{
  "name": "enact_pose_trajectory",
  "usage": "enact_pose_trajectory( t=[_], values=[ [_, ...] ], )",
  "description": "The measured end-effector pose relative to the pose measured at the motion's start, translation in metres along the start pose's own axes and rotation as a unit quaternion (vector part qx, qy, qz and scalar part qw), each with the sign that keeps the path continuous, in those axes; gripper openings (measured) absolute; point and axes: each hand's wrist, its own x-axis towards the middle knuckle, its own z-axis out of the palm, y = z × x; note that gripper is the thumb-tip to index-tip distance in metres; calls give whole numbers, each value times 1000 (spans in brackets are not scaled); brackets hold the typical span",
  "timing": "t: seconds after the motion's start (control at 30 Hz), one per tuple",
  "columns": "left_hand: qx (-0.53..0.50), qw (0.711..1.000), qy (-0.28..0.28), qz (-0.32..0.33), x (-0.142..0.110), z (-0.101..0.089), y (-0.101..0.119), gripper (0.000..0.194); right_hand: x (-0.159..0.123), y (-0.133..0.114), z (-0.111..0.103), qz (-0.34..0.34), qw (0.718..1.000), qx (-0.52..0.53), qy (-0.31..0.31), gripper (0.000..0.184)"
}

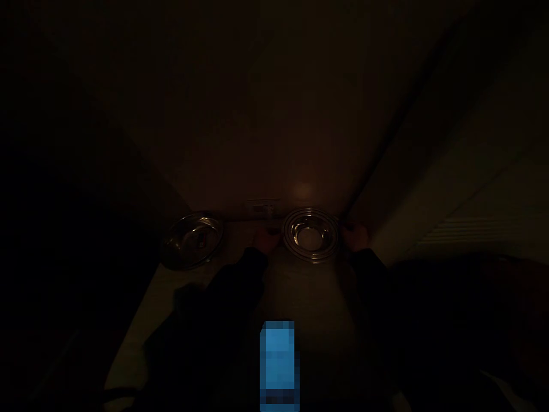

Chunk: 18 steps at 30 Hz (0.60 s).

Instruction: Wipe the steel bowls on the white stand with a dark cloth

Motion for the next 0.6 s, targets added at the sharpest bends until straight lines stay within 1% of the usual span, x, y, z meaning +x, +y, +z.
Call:
enact_pose_trajectory(
  t=[0.13,0.2,0.3,0.33,0.37,0.4,0.43,0.47,0.5,0.57,0.6],
  values=[
    [-4,1000,2,11,-2,2,3,26,-6,-7,-6,0,999,-35,-6,38],
    [-4,1000,17,20,-8,-1,5,31,-15,-14,-12,-29,998,-64,-1,40],
    [-18,998,56,35,-32,-15,9,41,-39,-27,-22,-141,984,-90,57,41],
    [-28,996,68,40,-44,-24,10,43,-50,-32,-25,-182,977,-79,83,41],
    [-59,995,69,51,-57,-34,9,42,-60,-37,-27,-215,970,-56,101,40],
    [-83,993,69,54,-72,-45,8,42,-71,-43,-28,-238,965,-27,108,38],
    [-93,991,80,57,-87,-58,5,41,-82,-49,-28,-252,963,2,100,37],
    [-90,990,96,57,-102,-72,0,41,-92,-55,-26,-262,962,28,77,36],
    [-71,990,111,44,-117,-86,-7,41,-102,-62,-22,-270,961,49,41,35],
    [12,984,176,31,-144,-113,-28,39,-120,-77,-10,-281,955,65,-68,32],
    [55,977,206,18,-156,-125,-41,39,-129,-86,-1,-286,947,60,-131,31]
  ],
)
